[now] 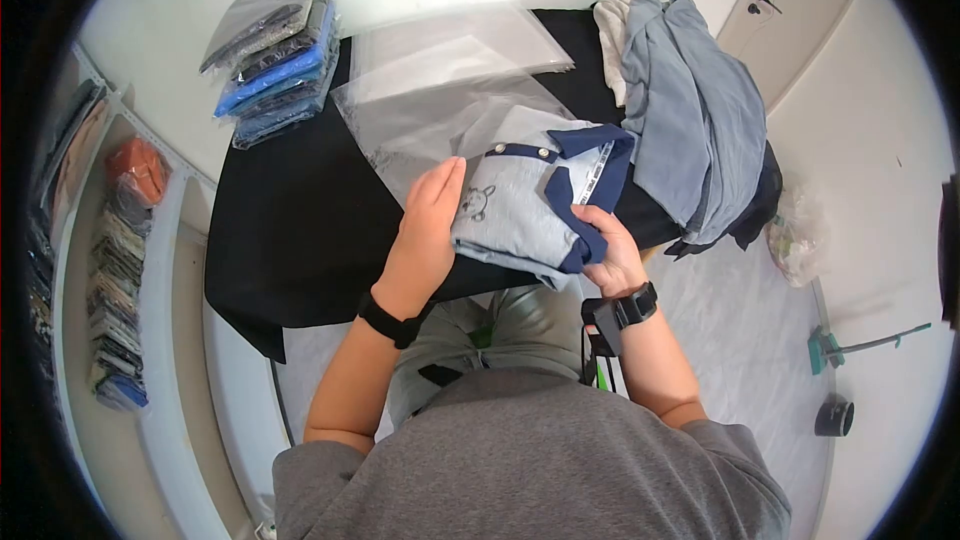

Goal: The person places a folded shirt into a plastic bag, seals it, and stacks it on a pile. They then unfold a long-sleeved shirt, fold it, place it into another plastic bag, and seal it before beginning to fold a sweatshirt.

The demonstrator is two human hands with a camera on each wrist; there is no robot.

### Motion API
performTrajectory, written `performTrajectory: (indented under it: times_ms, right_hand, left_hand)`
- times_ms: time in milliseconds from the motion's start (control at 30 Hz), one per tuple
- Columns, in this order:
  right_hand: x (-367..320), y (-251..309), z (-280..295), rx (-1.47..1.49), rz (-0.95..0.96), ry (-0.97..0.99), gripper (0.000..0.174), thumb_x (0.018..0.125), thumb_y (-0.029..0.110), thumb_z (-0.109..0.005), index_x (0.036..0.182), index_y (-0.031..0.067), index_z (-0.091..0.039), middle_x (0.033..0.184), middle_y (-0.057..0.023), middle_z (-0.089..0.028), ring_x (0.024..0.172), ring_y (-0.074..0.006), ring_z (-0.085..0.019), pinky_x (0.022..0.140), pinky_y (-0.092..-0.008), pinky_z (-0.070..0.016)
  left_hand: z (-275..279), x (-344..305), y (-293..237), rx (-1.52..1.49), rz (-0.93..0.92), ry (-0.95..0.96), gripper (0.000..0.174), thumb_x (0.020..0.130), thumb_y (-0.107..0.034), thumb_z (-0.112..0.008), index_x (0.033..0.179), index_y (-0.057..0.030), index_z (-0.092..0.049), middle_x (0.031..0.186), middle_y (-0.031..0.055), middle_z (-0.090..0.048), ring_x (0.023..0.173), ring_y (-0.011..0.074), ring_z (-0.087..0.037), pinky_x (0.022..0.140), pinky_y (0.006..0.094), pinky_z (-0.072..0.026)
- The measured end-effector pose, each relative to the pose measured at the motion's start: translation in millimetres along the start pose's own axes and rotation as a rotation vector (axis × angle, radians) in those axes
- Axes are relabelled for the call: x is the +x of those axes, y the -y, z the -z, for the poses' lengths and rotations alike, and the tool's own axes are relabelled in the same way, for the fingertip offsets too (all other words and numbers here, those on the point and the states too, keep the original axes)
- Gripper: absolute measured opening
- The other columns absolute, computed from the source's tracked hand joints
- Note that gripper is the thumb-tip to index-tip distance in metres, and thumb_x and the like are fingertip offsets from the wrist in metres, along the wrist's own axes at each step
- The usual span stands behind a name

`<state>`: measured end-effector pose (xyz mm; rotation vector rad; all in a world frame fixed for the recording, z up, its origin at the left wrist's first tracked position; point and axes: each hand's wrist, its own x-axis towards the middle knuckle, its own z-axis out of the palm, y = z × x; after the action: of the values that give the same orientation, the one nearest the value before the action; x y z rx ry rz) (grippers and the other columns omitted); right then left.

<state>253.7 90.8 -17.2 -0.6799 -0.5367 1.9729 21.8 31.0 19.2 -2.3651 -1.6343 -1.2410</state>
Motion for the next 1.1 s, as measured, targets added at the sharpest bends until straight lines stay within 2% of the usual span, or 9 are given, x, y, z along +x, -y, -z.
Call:
performTrajectory:
  times_ms: [333,433,533,567,600,667,833,933,1100]
  right_hand:
    - [8.2,-34.1,-35.2,0.041,0.038,-0.087,0.031,0.083,-0.001,-0.055,0.114,0.0018,-0.052,0.104,-0.0078,-0.061,0.092,-0.0206,-0.061,0.078,-0.0352,-0.0529]
    - [-2.9,-23.8,-51.9,0.035,-0.063,-0.051,0.027,0.083,0.000,-0.055,0.110,0.0017,-0.054,0.101,-0.0078,-0.063,0.090,-0.0199,-0.062,0.076,-0.0325,-0.0532]
    - [5.2,-16.4,-36.9,0.002,-0.236,0.009,0.021,0.084,0.001,-0.055,0.105,0.0001,-0.055,0.095,-0.0082,-0.064,0.083,-0.0199,-0.064,0.073,-0.0309,-0.0538]
    - [5.8,-15.4,-38.3,-0.012,-0.259,-0.027,0.014,0.085,0.006,-0.057,0.098,0.0023,-0.056,0.087,-0.0081,-0.066,0.074,-0.0187,-0.065,0.065,-0.0307,-0.0527]
    - [5.2,-15.6,-39.7,-0.013,-0.262,-0.027,0.014,0.085,0.006,-0.057,0.098,0.0023,-0.056,0.087,-0.0081,-0.066,0.074,-0.0187,-0.065,0.065,-0.0307,-0.0527]
    - [6.2,-15.9,-44.2,0.065,-0.299,-0.001,0.013,0.086,0.007,-0.056,0.098,0.0028,-0.056,0.088,-0.0081,-0.065,0.075,-0.0196,-0.064,0.065,-0.0313,-0.0524]
    - [13.4,-20.6,-42.4,0.104,-0.318,0.038,0.017,0.088,0.004,-0.052,0.105,0.0006,-0.054,0.103,-0.0113,-0.062,0.094,-0.0231,-0.061,0.085,-0.0363,-0.0501]
    - [10.6,-18.0,-51.1,0.094,-0.310,0.021,0.020,0.088,0.003,-0.051,0.108,-0.0006,-0.053,0.106,-0.0122,-0.061,0.097,-0.0238,-0.060,0.089,-0.0375,-0.0485]
    - [24.2,-24.5,-46.3,0.047,-0.352,0.072,0.018,0.088,0.005,-0.053,0.105,-0.0016,-0.052,0.097,-0.0133,-0.062,0.088,-0.0264,-0.062,0.082,-0.0356,-0.0511]
  left_hand:
    - [-6.2,-4.1,-3.8,0.026,0.016,-0.027,0.056,0.071,0.016,-0.039,0.125,0.0070,-0.043,0.128,0.0206,-0.044,0.120,0.0362,-0.040,0.102,0.0386,-0.0335]
    - [-2.7,-19.9,-0.1,0.140,-0.023,-0.138,0.046,0.070,0.012,-0.042,0.115,0.0050,-0.052,0.120,0.0190,-0.050,0.115,0.0344,-0.045,0.097,0.0391,-0.0368]
    - [-10.7,-59.2,0.5,-0.006,-0.350,-0.229,0.013,0.065,0.001,-0.052,0.072,-0.0069,-0.058,0.078,0.0083,-0.060,0.077,0.0285,-0.059,0.072,0.0416,-0.0472]
    - [-20.3,-68.5,-4.4,-0.094,-0.434,-0.192,0.012,0.062,0.001,-0.054,0.070,-0.0071,-0.060,0.077,0.0078,-0.061,0.075,0.0271,-0.060,0.068,0.0382,-0.0493]
    - [-24.1,-72.9,-11.5,-0.152,-0.433,0.080,0.013,0.062,0.000,-0.056,0.072,-0.0049,-0.061,0.081,0.0089,-0.062,0.077,0.0267,-0.061,0.068,0.0356,-0.0510]
    - [-47.2,-70.6,-24.6,-0.131,-0.416,0.156,0.024,0.068,-0.004,-0.057,0.091,0.0005,-0.060,0.105,0.0121,-0.060,0.097,0.0279,-0.059,0.085,0.0359,-0.0476]
    - [-79.7,-57.0,-36.9,0.145,-0.019,0.284,0.025,0.076,-0.012,-0.057,0.099,-0.0001,-0.055,0.094,0.0116,-0.058,0.087,0.0311,-0.058,0.080,0.0399,-0.0421]
    - [-86.0,-46.0,-42.0,0.262,-0.042,-0.025,0.020,0.078,-0.015,-0.058,0.093,-0.0018,-0.055,0.085,0.0105,-0.055,0.078,0.0299,-0.057,0.071,0.0410,-0.0406]
    - [-98.3,-55.6,-37.0,0.355,0.026,0.080,0.020,0.076,-0.016,-0.058,0.092,-0.0045,-0.056,0.090,0.0109,-0.054,0.087,0.0295,-0.054,0.073,0.0428,-0.0393]
